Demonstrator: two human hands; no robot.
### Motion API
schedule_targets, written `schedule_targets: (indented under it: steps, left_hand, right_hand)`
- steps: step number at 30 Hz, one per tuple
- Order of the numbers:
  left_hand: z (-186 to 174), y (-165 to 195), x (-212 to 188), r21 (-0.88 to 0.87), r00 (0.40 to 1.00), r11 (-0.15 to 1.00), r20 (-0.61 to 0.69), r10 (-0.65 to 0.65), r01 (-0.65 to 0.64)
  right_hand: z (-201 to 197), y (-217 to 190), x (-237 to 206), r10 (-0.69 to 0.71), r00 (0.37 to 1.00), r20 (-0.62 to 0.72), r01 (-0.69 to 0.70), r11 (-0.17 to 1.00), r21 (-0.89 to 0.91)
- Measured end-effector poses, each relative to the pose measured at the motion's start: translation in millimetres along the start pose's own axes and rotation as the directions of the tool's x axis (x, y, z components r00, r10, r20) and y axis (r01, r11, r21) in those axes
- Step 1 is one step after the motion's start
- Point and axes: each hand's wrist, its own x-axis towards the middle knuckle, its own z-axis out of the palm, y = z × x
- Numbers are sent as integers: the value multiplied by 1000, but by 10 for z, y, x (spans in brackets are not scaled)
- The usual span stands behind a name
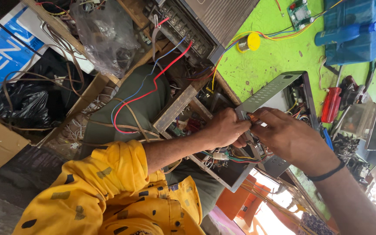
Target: The person works on an open power supply unit, connecting and adjusting wires, then uses a screwdriver to tighten screws on the unit's casing. The person also handles a small blue bottle and places it on the table.
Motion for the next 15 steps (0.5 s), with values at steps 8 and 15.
schedule_targets:
  steps: [8,15]
  left_hand:
    - [5,19,10,10,999,999,-10,-36,37]
    - [5,27,-9,-12,998,998,-5,-55,55]
  right_hand:
    - [-37,-23,16,29,999,-13,-28,998,49]
    - [-54,-57,-2,11,1000,-12,-12,999,-51]
